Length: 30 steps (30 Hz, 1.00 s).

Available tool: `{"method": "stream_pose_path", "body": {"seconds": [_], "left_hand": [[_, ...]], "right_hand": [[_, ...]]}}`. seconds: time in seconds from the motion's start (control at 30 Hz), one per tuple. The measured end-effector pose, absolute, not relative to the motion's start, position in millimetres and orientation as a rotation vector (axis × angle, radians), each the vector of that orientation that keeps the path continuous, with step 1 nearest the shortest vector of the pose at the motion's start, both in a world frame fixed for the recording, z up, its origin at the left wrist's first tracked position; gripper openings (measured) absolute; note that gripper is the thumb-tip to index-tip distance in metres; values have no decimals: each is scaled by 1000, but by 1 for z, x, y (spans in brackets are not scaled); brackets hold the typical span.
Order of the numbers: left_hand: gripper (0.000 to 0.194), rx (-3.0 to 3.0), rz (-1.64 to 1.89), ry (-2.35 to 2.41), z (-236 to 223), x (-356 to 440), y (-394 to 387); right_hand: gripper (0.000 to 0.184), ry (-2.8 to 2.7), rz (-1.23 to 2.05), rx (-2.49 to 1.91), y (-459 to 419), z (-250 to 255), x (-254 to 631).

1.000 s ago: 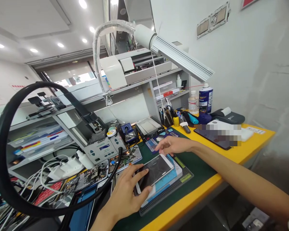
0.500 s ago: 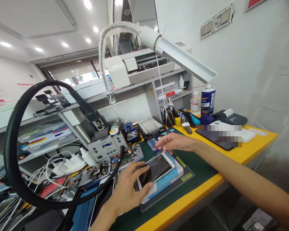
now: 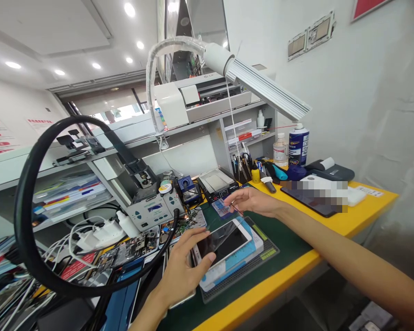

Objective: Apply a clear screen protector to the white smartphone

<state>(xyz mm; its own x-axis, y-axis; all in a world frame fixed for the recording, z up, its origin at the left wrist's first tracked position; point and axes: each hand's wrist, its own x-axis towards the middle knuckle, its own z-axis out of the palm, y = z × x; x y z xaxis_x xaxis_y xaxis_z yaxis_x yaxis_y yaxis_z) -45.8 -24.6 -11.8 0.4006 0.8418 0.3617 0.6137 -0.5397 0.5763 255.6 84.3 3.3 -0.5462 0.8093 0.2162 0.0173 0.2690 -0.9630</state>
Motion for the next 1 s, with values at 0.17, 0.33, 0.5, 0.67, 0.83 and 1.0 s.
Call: {"method": "stream_pose_path", "body": {"seconds": [0.17, 0.33, 0.5, 0.67, 0.83, 1.0], "left_hand": [[43, 2200, 1061, 1335, -10, -45, -22], [50, 2110, 1132, 1433, -9, -44, -19], [52, 2113, 1134, 1476, -7, -43, -21], [52, 2153, 1131, 1475, -7, -41, -23], [55, 2170, 1106, 1473, -11, -42, -23], [59, 2144, 1099, 1496, -10, -44, -24]], "right_hand": [[56, -1916, 759, -777, 79, -3, 248], [50, -1946, 197, -705, 74, -10, 242], [22, -1999, -87, -630, 73, -11, 240], [14, -2029, -197, -604, 72, -11, 238], [13, -1994, -189, -617, 73, -12, 238], [16, -1867, -112, -675, 78, -12, 239]]}}
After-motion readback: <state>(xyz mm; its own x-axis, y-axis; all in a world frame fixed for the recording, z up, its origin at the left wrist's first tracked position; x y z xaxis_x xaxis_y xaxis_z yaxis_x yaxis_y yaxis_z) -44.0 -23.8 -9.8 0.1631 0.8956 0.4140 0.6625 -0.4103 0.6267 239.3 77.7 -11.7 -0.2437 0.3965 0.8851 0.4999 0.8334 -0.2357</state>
